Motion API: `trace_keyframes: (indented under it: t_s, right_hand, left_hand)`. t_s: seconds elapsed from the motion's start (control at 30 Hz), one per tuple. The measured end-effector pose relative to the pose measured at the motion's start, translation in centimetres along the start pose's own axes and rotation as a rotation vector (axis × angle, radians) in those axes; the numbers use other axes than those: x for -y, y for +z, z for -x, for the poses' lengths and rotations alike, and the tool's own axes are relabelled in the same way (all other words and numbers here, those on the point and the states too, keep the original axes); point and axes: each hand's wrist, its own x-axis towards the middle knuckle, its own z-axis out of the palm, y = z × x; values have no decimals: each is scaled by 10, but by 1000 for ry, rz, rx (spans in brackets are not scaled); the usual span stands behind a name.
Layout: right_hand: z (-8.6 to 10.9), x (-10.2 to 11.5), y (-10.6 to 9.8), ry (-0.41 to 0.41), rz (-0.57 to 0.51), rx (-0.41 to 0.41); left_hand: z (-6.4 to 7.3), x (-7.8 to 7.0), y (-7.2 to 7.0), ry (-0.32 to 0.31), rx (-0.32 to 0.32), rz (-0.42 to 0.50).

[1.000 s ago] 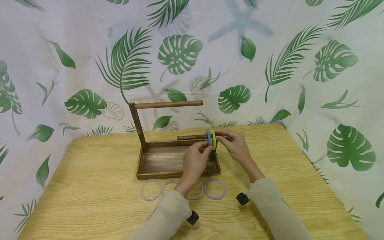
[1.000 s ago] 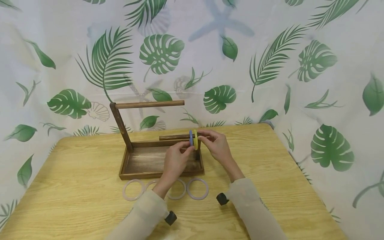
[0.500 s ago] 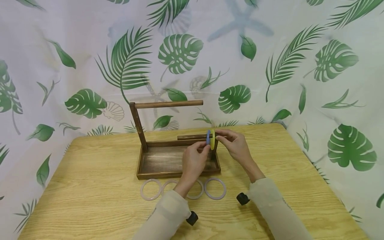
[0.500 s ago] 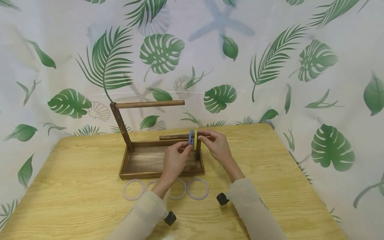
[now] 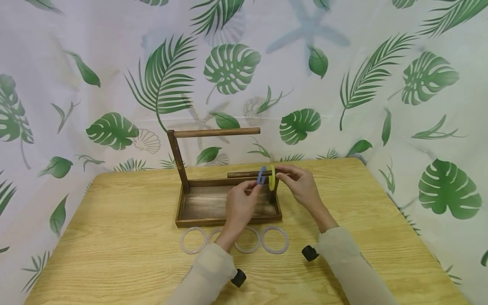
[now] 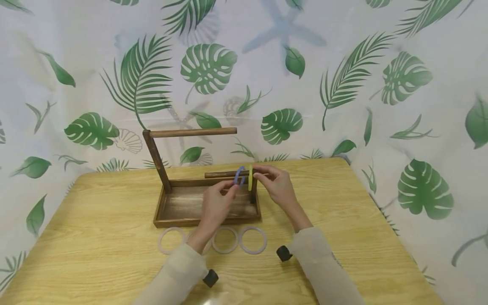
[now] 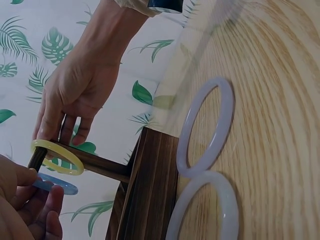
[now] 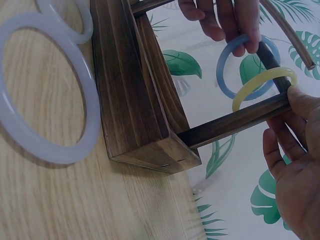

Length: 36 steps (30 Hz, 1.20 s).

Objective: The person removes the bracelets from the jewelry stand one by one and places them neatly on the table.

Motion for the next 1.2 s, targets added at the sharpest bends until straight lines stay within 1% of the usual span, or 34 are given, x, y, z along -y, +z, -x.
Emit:
trace_keyframes:
  t_s: [0.27,0.4,0.63,0.8,0.9,1.07,1.2]
  right_hand:
    - [0,2,2,12,-5,-12]
    - [1,2,2,10,-5,-14]
    - [0,0,2,-17,-1,-6]
    - [-3,-19,1,-8,3,-10]
    - [-4,-28,0,-6,1,-15]
    - [-4,-32,0,-18,-10,-14]
    - [-4,-32,-1,-16,-12,-14]
  left_hand:
    - [0,3,-9,-15,33,-5]
    - [-1,5,-14,-13,29,-15]
    - [-1,10,-22,12,22,-7]
    - [0,14,-27,31,26,19]
    - [0,15,-30,28,32,30]
    - [0,16,-35,3,29,47]
    - [-1,18,-38,-8,19,37]
